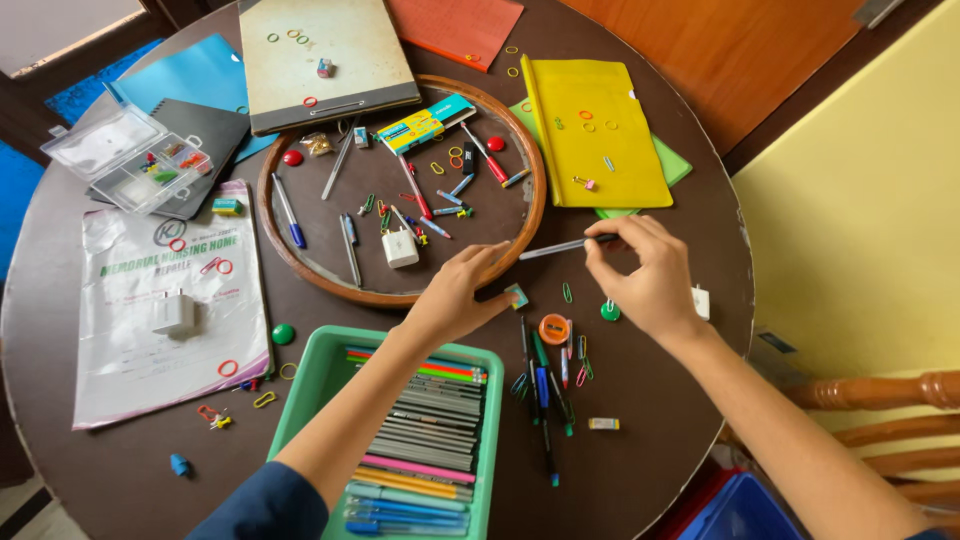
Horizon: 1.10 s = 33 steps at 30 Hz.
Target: The person organizes stationery items on a round table. They pick up pens, pencils, and other small items from a tray and the table surface, then place them into a green plastic container. The person repeatedly arranges the items within the container.
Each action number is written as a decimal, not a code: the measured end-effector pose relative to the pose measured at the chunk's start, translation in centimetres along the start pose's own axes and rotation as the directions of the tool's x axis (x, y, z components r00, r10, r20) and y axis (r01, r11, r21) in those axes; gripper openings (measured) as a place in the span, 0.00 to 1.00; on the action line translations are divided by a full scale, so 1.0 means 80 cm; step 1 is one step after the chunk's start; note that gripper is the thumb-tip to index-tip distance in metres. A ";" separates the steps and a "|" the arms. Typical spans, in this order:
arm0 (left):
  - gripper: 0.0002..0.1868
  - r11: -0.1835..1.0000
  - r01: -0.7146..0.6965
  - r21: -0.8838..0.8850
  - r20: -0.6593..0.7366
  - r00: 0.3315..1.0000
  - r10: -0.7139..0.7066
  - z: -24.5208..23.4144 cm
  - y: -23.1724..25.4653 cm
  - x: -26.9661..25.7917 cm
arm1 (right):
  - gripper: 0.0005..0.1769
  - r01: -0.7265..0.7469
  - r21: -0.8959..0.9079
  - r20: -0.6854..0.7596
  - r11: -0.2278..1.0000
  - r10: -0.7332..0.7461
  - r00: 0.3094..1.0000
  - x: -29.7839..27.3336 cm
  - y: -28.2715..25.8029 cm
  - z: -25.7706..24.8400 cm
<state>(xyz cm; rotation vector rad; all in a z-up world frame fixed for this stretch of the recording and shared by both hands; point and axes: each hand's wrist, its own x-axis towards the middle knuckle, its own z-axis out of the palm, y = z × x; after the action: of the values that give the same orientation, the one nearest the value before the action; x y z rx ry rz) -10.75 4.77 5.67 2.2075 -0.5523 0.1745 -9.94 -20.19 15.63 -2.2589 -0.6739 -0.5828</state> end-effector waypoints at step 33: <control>0.09 0.777 0.552 -0.303 0.208 0.834 -0.511 -0.074 0.020 -0.359 | 0.09 -0.194 -0.100 0.507 0.976 0.217 0.834 -0.292 -0.247 0.142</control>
<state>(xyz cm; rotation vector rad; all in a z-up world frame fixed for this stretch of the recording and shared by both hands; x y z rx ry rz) -36.76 17.83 1.83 1.9344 0.0121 -0.3340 -37.42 -6.58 4.49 -2.5075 -0.6567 0.1325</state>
